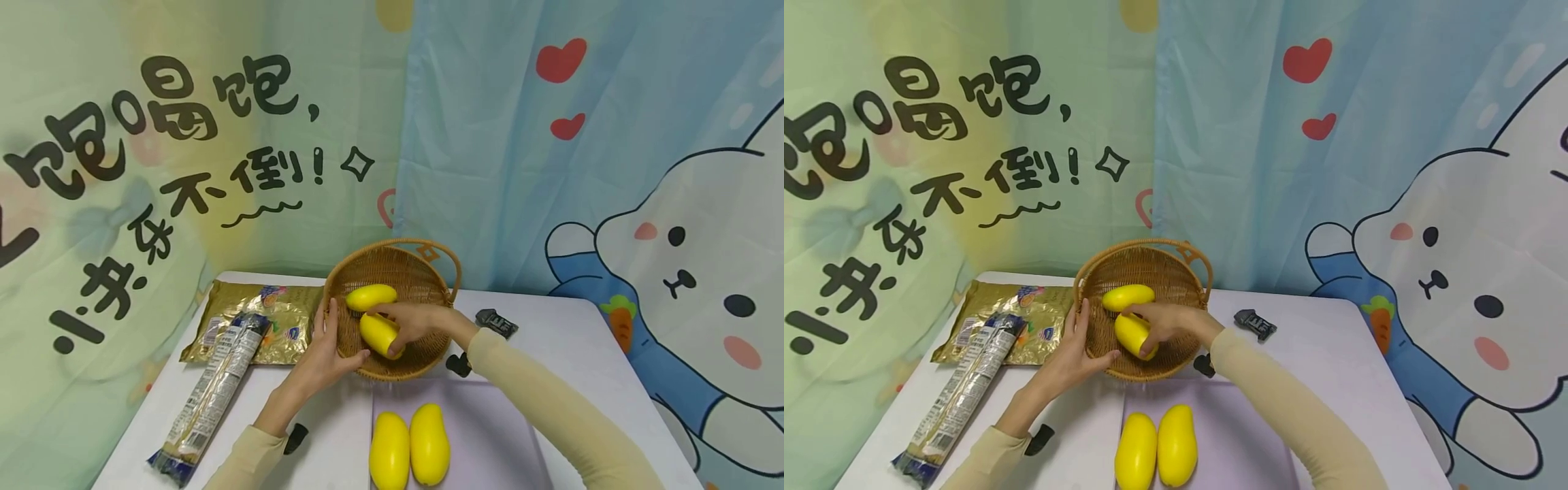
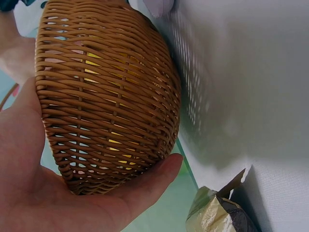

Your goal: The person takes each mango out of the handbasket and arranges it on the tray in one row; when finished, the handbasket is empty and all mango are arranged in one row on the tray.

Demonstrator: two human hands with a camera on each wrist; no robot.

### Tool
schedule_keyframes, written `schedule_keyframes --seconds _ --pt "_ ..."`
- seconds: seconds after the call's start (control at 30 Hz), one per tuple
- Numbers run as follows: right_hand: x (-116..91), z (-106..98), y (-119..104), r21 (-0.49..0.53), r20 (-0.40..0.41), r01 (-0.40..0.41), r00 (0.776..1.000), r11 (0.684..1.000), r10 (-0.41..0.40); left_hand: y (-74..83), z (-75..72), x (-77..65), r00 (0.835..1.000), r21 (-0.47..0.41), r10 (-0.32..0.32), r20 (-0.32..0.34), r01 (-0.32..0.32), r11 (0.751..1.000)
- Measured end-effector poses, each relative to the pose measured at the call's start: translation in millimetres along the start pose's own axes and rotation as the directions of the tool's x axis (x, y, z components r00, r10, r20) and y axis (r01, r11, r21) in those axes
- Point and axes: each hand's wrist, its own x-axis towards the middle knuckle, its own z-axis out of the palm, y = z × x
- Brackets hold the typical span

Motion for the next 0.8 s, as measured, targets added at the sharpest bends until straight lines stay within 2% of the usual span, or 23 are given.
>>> schedule_keyframes --seconds 0.23,0.4,0.8 --pt "-15 -12 6 0.041 -0.035 0.024 0.999 0.999 -0.023 -0.2 -0.6 0.0 1.000 0.015 -0.009 0.007 0.009 1.000" --pt "-27 -22 8 0.027 -0.082 0.038 0.996 0.999 -0.036 -0.5 0.2 1.2 1.000 0.019 -0.005 0.012 0.005 1.000" --pt "-72 -45 1 0.053 -0.184 0.098 0.979 0.994 -0.087 0.4 0.8 1.7 1.000 0.014 -0.019 0.014 0.018 1.000"
